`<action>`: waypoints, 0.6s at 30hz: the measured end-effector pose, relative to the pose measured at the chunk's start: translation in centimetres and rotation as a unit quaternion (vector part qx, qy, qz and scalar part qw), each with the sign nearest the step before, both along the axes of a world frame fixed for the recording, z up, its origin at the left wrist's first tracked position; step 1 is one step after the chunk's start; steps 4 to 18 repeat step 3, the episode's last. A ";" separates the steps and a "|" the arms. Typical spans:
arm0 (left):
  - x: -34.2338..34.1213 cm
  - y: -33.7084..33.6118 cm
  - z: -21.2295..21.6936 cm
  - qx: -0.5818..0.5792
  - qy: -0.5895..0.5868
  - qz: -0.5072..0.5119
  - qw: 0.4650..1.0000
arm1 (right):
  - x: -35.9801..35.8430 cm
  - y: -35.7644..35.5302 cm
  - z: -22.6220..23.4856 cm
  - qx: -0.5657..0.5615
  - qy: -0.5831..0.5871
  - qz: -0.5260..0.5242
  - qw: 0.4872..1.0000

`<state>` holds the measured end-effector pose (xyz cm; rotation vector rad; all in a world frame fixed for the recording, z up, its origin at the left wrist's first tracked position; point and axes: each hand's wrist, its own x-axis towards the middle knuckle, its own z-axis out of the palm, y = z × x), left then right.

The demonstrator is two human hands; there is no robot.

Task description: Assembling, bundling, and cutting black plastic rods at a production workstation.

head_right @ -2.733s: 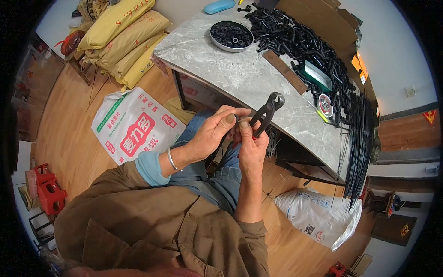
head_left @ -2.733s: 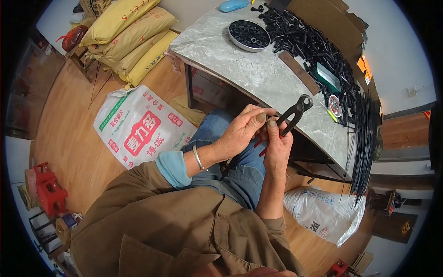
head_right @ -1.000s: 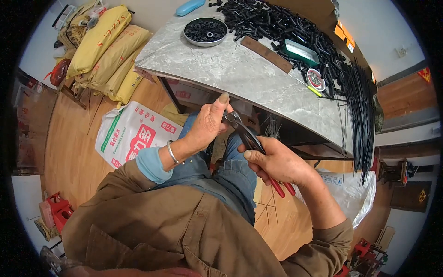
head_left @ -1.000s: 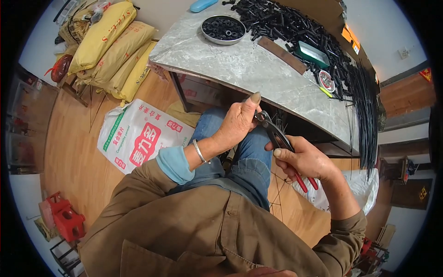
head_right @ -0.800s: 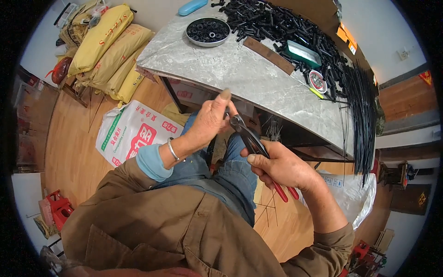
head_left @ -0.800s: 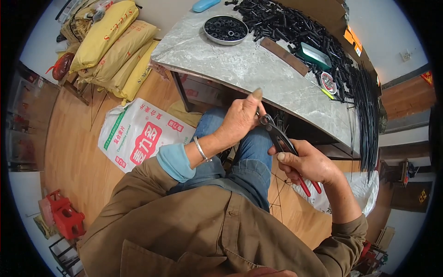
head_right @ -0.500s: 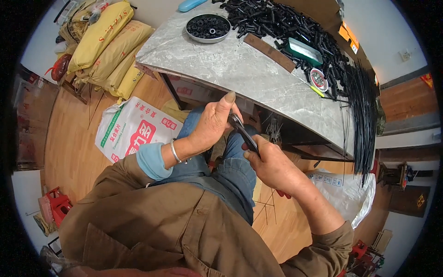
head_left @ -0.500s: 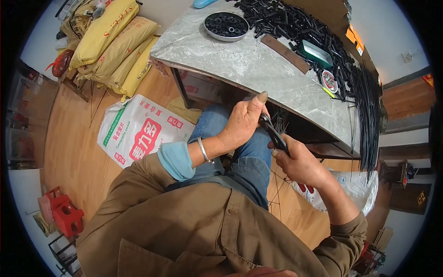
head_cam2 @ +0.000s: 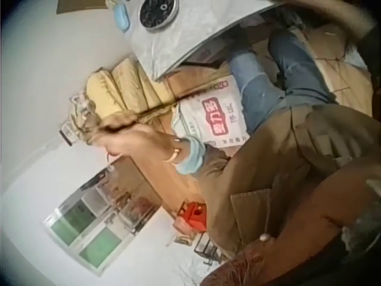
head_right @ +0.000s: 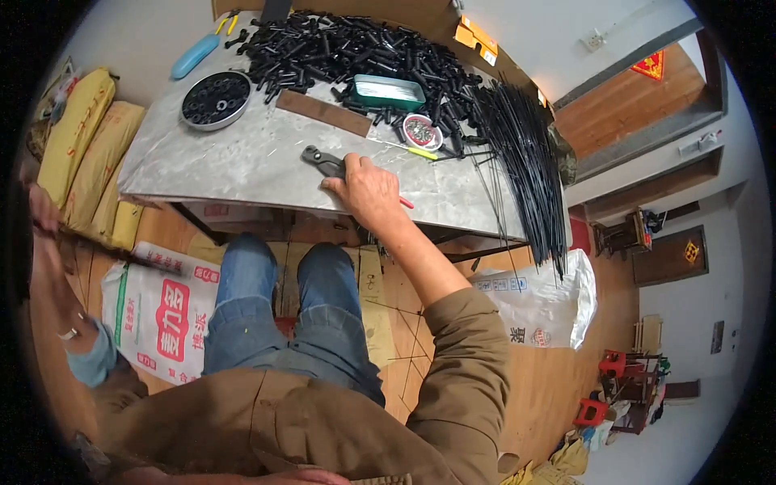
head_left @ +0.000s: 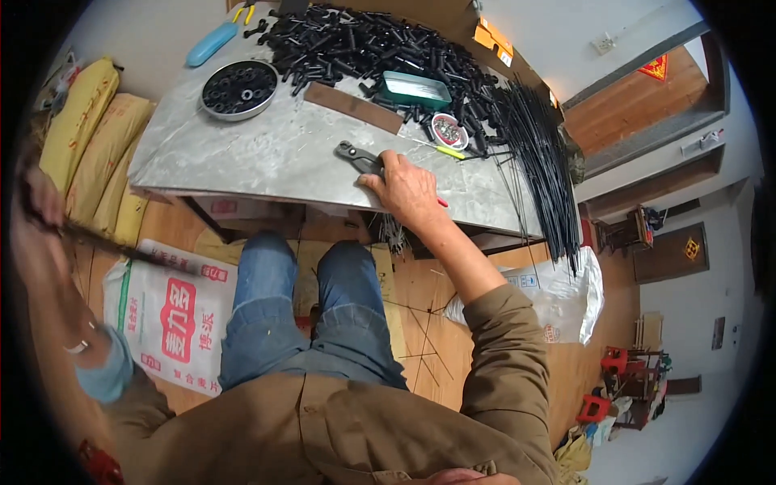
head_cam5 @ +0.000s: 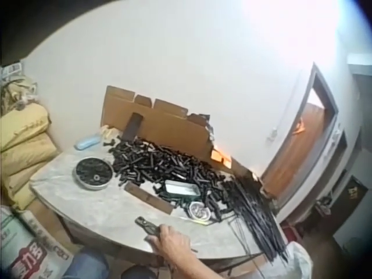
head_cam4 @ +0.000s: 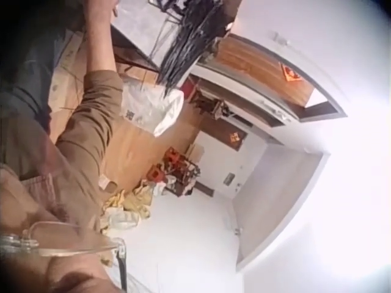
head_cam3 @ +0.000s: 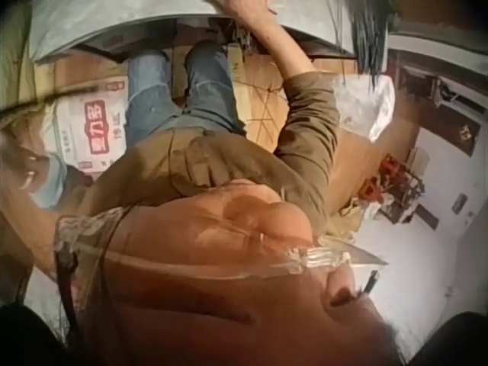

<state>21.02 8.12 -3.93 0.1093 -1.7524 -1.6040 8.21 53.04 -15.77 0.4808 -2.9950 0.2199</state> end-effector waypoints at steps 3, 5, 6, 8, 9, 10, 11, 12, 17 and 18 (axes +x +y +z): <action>-3.1 1.5 -8.4 0.075 -0.203 0.070 0.974 | -0.1 1.4 -0.4 -0.001 0.072 0.002 0.997; -3.1 1.5 -8.4 0.075 -0.203 0.070 0.974 | -0.1 1.4 -0.4 -0.001 0.072 0.002 0.997; -3.1 1.5 -8.4 0.075 -0.203 0.070 0.974 | -0.1 1.4 -0.4 -0.001 0.072 0.002 0.997; -3.1 1.5 -8.4 0.075 -0.203 0.070 0.974 | -0.1 1.4 -0.4 -0.001 0.072 0.002 0.997; -3.1 1.5 -8.4 0.075 -0.203 0.070 0.974 | -0.1 1.4 -0.4 -0.001 0.072 0.002 0.997; -3.1 1.5 -8.4 0.075 -0.203 0.070 0.974 | -0.1 1.4 -0.4 -0.001 0.072 0.002 0.997; -3.1 1.5 -8.4 0.075 -0.203 0.070 0.974 | -0.1 1.4 -0.4 -0.001 0.072 0.002 0.997; -3.1 1.5 -8.4 0.075 -0.203 0.070 0.974 | -0.1 1.4 -0.4 -0.001 0.072 0.002 0.997; -3.1 1.5 -8.4 0.075 -0.203 0.070 0.974 | -0.1 1.4 -0.4 -0.001 0.072 0.002 0.997; -3.1 1.5 -8.4 0.075 -0.203 0.070 0.974 | -0.1 1.4 -0.4 -0.001 0.072 0.002 0.997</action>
